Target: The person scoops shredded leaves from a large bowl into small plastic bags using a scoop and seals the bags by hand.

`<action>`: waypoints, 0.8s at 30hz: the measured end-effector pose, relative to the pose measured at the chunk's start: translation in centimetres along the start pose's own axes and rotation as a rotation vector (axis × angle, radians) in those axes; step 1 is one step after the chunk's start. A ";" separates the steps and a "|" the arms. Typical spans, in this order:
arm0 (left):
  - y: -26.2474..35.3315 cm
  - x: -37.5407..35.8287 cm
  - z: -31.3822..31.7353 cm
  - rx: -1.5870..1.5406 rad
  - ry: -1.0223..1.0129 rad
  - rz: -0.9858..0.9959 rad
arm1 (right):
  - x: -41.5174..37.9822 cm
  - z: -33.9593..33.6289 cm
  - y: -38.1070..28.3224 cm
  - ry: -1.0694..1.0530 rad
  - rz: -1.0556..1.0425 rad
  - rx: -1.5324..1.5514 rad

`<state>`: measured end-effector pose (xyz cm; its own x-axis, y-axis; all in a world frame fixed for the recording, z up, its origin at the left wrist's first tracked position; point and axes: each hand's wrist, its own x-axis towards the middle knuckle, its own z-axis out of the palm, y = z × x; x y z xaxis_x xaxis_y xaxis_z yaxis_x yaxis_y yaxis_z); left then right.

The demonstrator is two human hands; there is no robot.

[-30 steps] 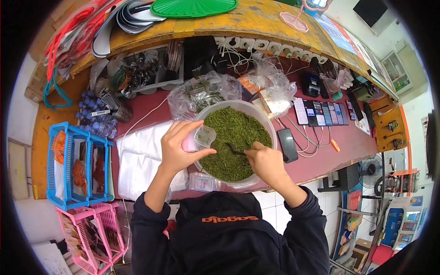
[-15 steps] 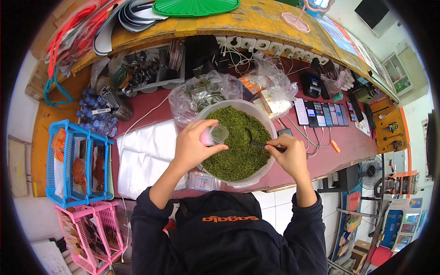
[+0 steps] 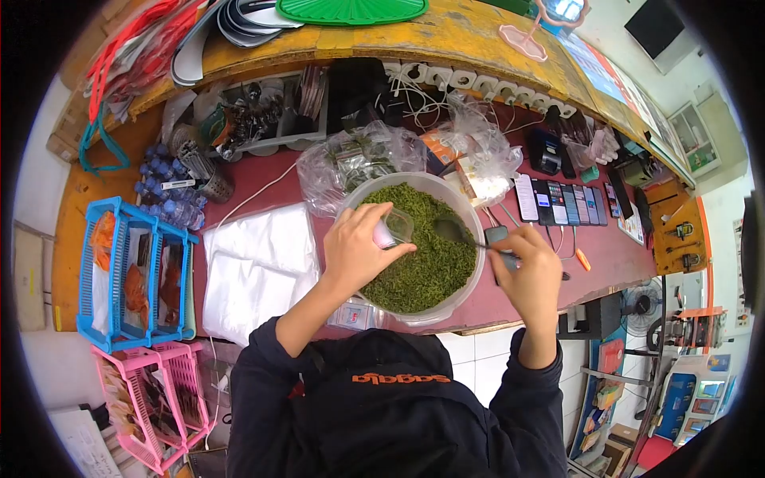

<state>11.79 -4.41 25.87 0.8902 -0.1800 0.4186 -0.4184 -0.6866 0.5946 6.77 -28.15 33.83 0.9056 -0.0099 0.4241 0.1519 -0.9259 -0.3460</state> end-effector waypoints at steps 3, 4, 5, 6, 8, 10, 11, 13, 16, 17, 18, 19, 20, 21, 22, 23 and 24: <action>0.6 -0.5 1.0 0.087 0.130 0.075 | 1.1 3.6 -2.1 -0.180 -0.204 0.362; 1.0 -0.7 1.3 0.120 0.181 0.123 | 1.1 6.1 -2.9 -0.141 -0.277 0.466; 1.4 -1.0 1.0 0.143 0.133 0.114 | 0.8 7.2 -2.6 -0.135 -0.276 0.466; 1.5 -0.6 0.4 0.145 0.139 0.116 | 0.7 8.2 -2.3 -0.125 -0.302 0.391; 1.1 -0.3 -1.9 -0.040 0.119 0.106 | 1.0 8.5 -2.3 -0.125 -0.340 0.327; -0.6 0.2 -3.1 -0.146 0.050 0.029 | 0.8 7.3 -1.9 -0.196 -0.357 0.441; -2.5 0.3 -3.1 -0.399 -0.156 0.011 | 1.1 6.8 -2.2 -0.176 -0.422 0.476; -2.3 0.8 -3.4 -0.728 -0.300 -0.037 | 0.7 6.2 -2.7 -0.183 -0.245 0.619; -1.9 0.4 -3.1 -0.879 -0.334 -0.109 | -0.1 6.4 -2.6 -0.202 0.083 0.937; -1.7 0.3 -2.9 -0.883 -0.340 -0.107 | -0.3 6.7 -2.0 -0.325 0.192 1.063; -1.4 0.3 -2.8 -0.911 -0.327 -0.153 | -0.5 6.8 -1.6 -0.447 0.302 1.188; -1.1 0.3 -2.8 -0.936 -0.312 -0.200 | -0.6 6.4 -1.7 -0.458 0.307 1.222; -1.0 0.1 -2.6 -0.935 -0.313 -0.198 | -0.8 6.4 -1.6 -0.456 0.306 1.222; -0.8 -0.1 -2.5 -0.976 -0.329 -0.241 | -1.1 6.3 -1.4 -0.436 0.275 1.257; -0.5 -0.3 -2.5 -1.018 -0.344 -0.283 | -1.2 6.4 -1.3 -0.415 0.243 1.291; -0.1 -0.5 -2.5 -1.006 -0.326 -0.285 | -1.1 6.4 -1.3 -0.413 0.242 1.290; 0.3 -0.6 -2.5 -1.007 -0.327 -0.283 | -1.1 6.5 -1.3 -0.382 0.174 1.201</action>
<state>10.66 -2.75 27.48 0.9198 -0.3870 0.0640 -0.0141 0.1304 0.9914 8.14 -24.46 28.35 0.9752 0.1981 0.0992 0.1008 0.0018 -0.9949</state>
